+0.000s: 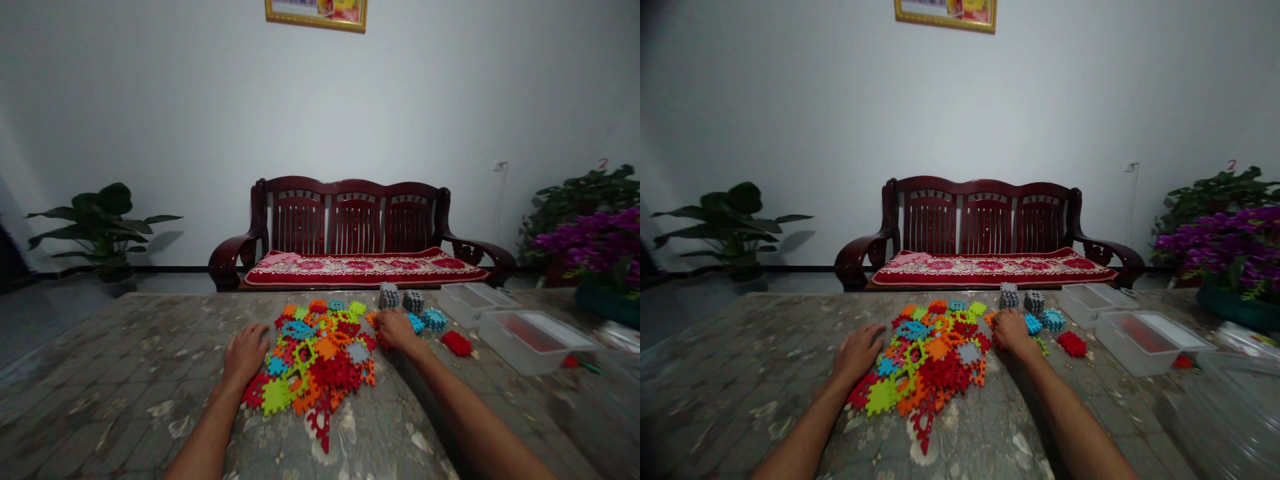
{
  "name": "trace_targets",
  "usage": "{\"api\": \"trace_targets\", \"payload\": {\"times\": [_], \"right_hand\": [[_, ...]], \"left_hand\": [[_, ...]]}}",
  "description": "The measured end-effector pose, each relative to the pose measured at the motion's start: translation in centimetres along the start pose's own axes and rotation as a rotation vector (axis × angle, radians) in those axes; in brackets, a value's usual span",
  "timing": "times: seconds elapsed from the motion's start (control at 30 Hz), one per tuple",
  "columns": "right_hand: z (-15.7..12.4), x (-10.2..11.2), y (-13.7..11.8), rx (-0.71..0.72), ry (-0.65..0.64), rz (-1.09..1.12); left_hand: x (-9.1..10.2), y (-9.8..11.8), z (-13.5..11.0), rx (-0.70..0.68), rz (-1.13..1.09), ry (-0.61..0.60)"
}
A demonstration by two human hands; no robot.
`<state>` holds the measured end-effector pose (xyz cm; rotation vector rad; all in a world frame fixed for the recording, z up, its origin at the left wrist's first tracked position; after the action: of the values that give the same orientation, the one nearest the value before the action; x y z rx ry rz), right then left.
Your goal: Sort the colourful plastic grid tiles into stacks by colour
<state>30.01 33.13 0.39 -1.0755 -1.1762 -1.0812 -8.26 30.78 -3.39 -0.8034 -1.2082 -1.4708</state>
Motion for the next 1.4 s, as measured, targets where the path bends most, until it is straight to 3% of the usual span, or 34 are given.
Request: {"api": "trace_targets", "payload": {"times": [0.3, 0.4, 0.53, 0.67, 1.07, 1.3, 1.4], "right_hand": [[-0.9, 1.1, -1.0, -0.122, 0.050, 0.011], [-2.1, 2.6, -3.2, -0.105, 0.118, 0.123], [-3.7, 3.7, -7.3, -0.036, 0.061, 0.258], [-4.2, 3.8, -9.4, -0.041, 0.014, 0.219], [-3.5, 2.7, -9.6, -0.086, -0.052, 0.226], [-3.2, 3.2, -9.5, -0.106, 0.023, 0.235], [-3.1, 3.0, -9.5, -0.094, -0.003, 0.253]], "left_hand": [[-0.2, 0.0, 0.0, -0.001, 0.004, -0.018], [-0.1, 0.0, 0.0, 0.003, 0.012, -0.017], [0.0, 0.0, -0.1, 0.002, 0.023, -0.008], [0.0, 0.1, -0.1, -0.002, 0.017, -0.012], [0.2, 0.1, 0.0, -0.002, 0.002, -0.006], [0.0, 0.0, 0.0, 0.012, 0.003, -0.015], [0.1, 0.1, 0.0, 0.013, 0.001, -0.013]]}}
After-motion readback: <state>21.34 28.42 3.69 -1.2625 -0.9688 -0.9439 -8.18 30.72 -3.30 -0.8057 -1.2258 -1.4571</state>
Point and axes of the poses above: each hand's wrist, its own z-axis towards the middle knuckle, its own x-axis out of the back of the hand, y = z × x, the point moved 8 cm from there along z, towards the middle knuckle, and after that the axes turned 1 degree about -y, right-handed, at the moved point
